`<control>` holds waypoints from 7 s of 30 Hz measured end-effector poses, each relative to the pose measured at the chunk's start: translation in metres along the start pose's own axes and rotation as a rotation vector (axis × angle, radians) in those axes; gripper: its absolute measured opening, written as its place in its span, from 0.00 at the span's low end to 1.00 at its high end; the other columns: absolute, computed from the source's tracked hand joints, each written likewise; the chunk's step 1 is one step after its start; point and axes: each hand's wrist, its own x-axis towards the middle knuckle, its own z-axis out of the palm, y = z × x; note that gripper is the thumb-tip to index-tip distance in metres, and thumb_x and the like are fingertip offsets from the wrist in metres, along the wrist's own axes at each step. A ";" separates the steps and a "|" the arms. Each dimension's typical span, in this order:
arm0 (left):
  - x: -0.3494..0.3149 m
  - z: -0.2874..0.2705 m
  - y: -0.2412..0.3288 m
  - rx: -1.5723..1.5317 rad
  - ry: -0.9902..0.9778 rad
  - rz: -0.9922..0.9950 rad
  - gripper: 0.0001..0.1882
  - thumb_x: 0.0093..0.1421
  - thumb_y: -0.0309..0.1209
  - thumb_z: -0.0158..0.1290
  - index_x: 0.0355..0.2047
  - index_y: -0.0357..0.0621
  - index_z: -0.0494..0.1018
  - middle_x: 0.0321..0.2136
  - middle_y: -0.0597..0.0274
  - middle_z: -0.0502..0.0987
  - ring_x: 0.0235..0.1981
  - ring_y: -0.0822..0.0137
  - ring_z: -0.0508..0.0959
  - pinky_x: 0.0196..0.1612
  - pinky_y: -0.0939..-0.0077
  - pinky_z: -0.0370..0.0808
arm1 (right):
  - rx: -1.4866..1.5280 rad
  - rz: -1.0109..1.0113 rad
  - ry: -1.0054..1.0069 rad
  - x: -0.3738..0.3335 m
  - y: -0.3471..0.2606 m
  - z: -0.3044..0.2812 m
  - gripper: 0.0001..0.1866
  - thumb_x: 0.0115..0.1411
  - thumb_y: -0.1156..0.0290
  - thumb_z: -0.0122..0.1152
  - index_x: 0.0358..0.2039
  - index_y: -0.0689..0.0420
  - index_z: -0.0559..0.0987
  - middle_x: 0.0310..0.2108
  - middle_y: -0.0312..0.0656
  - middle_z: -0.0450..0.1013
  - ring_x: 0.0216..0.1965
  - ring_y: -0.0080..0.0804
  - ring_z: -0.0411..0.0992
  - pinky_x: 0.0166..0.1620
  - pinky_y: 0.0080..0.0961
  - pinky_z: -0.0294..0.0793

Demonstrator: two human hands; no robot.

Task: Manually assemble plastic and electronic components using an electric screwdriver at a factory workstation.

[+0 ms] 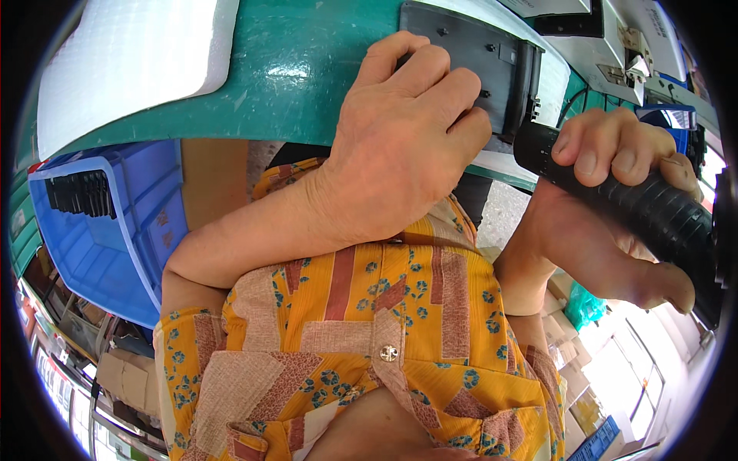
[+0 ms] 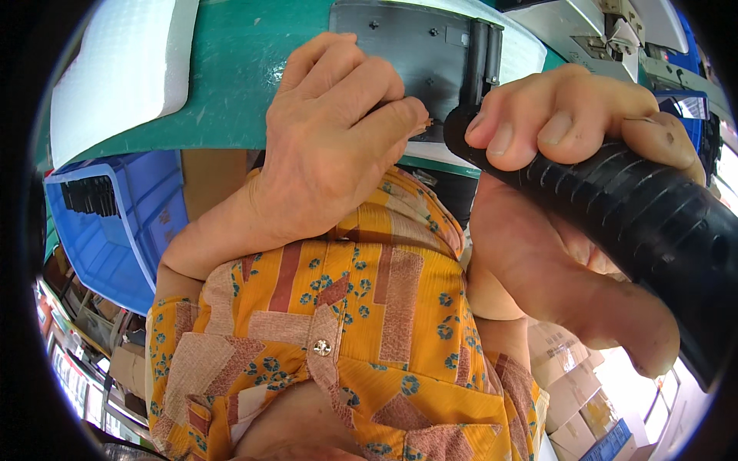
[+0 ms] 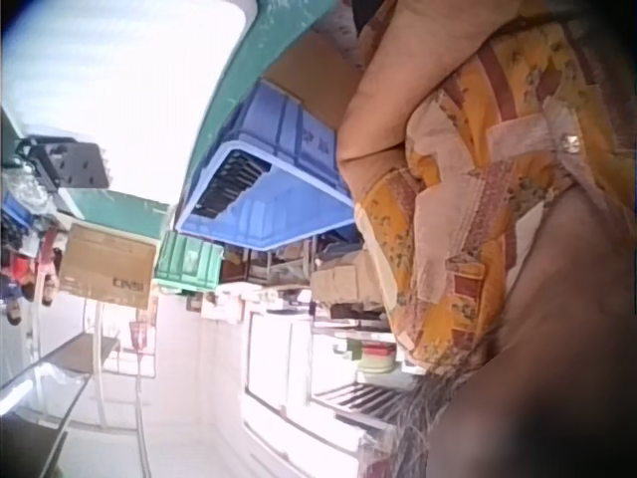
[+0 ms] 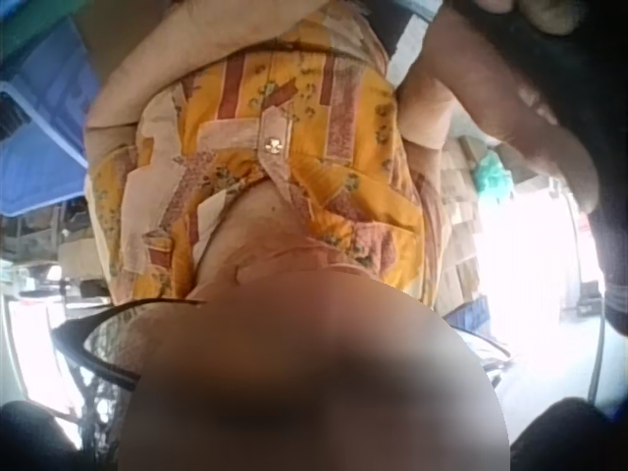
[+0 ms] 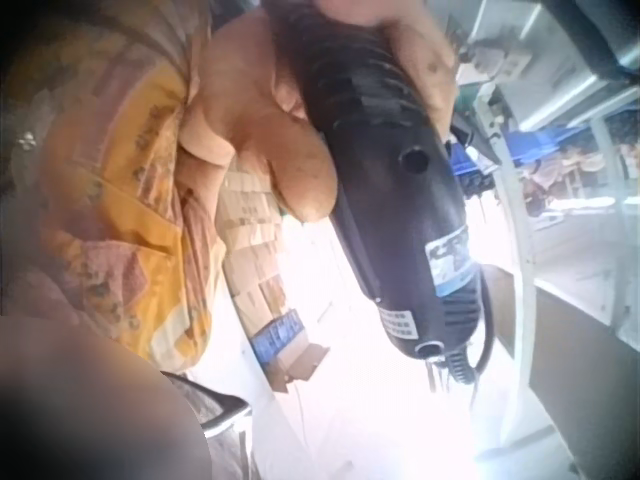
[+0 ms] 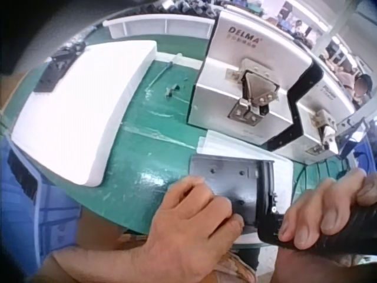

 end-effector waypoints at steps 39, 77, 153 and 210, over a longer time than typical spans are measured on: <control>0.004 0.006 -0.019 -0.041 -0.059 0.076 0.10 0.48 0.24 0.64 0.32 0.46 0.82 0.28 0.65 0.71 0.34 0.58 0.72 0.48 0.58 0.69 | 0.077 -0.189 -0.113 0.008 0.039 -0.013 0.52 0.51 0.17 0.53 0.51 0.59 0.74 0.36 0.44 0.69 0.32 0.38 0.71 0.37 0.37 0.74; 0.027 -0.022 -0.052 0.194 -0.270 0.262 0.10 0.56 0.19 0.61 0.39 0.42 0.82 0.30 0.61 0.75 0.36 0.59 0.75 0.43 0.66 0.72 | 0.159 -0.355 0.365 -0.028 0.046 -0.045 0.39 0.60 0.40 0.62 0.56 0.64 0.70 0.40 0.50 0.73 0.34 0.39 0.74 0.39 0.36 0.78; 0.011 -0.028 -0.017 -0.082 -0.212 0.180 0.17 0.41 0.24 0.67 0.35 0.42 0.79 0.29 0.60 0.73 0.34 0.52 0.75 0.44 0.57 0.75 | 0.255 -0.051 0.081 0.032 -0.035 -0.039 0.47 0.52 0.27 0.62 0.52 0.60 0.75 0.39 0.43 0.68 0.35 0.34 0.67 0.39 0.34 0.66; 0.011 -0.053 -0.018 -0.182 -0.193 0.015 0.19 0.47 0.29 0.66 0.39 0.37 0.75 0.45 0.48 0.70 0.52 0.47 0.71 0.56 0.47 0.65 | 0.148 0.096 -0.342 0.030 -0.001 -0.017 0.52 0.47 0.17 0.58 0.54 0.52 0.79 0.41 0.41 0.72 0.37 0.35 0.70 0.41 0.35 0.70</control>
